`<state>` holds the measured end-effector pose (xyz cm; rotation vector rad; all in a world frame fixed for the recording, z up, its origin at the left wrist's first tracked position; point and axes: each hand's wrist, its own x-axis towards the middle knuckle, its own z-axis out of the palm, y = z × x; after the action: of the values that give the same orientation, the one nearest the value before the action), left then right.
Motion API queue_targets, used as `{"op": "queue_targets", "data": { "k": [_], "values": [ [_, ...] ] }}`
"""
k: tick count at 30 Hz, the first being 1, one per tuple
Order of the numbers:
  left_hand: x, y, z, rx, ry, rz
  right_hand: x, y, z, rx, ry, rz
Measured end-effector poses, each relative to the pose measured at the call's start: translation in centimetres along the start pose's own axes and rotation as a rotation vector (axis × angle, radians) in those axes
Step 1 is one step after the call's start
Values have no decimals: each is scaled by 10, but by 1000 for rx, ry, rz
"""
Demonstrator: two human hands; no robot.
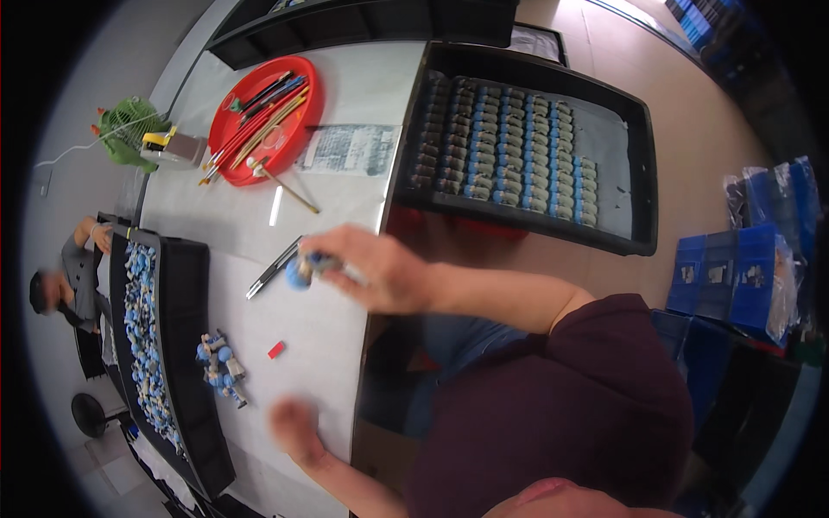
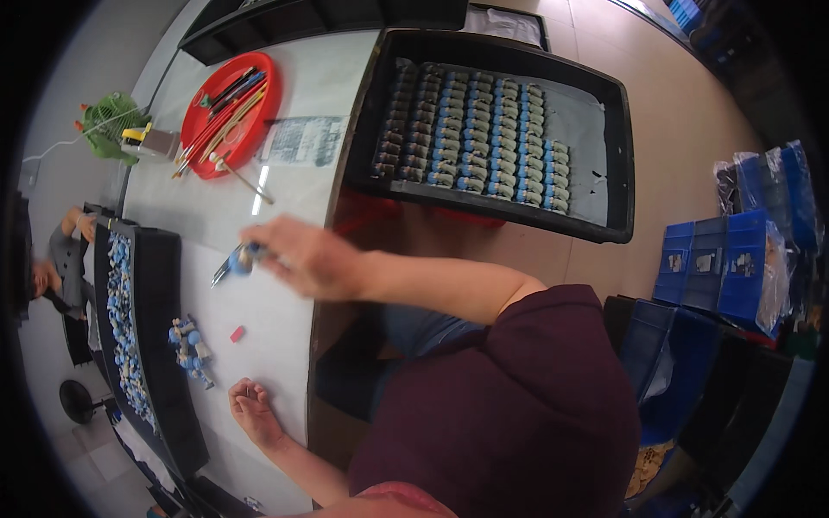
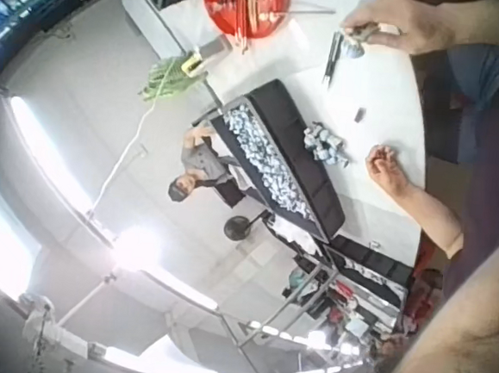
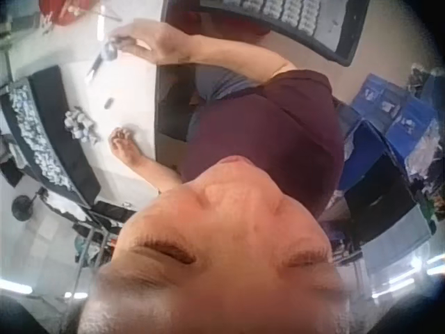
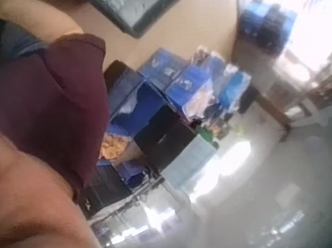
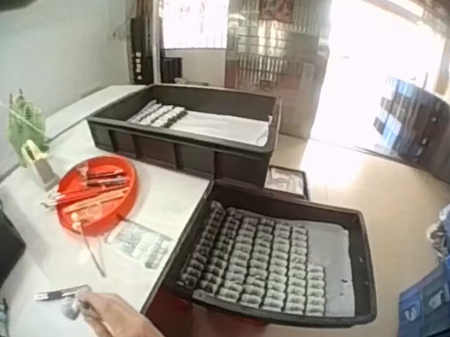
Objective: The person assembles small blue and white figurines by hand, picking them from a large bin and placing them into a black tray. They use a small red tool to adjust parts of the figures and a craft knife to trim excess material. The process involves repetitive handling and placement of the figures into the tray.
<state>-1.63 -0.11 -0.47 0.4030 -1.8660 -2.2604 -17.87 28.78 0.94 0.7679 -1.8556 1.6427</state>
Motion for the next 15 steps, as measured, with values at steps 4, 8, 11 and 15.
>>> {"op": "queue_targets", "data": {
  "k": [4, 8, 11, 15],
  "values": [
    [-1, 0, -3, -35, 14, -16, -3, 70, -146, -596, 275, 99],
    [2, -2, -7, -39, 25, -26, -75, 154, -311, -962, 463, 403],
    [4, -5, -14, 2, -1, -32, -148, 188, -400, -1213, 380, 704],
    [3, -4, -16, -5, 1, -36, -201, 212, -435, -1215, 289, 961]
  ]
}}
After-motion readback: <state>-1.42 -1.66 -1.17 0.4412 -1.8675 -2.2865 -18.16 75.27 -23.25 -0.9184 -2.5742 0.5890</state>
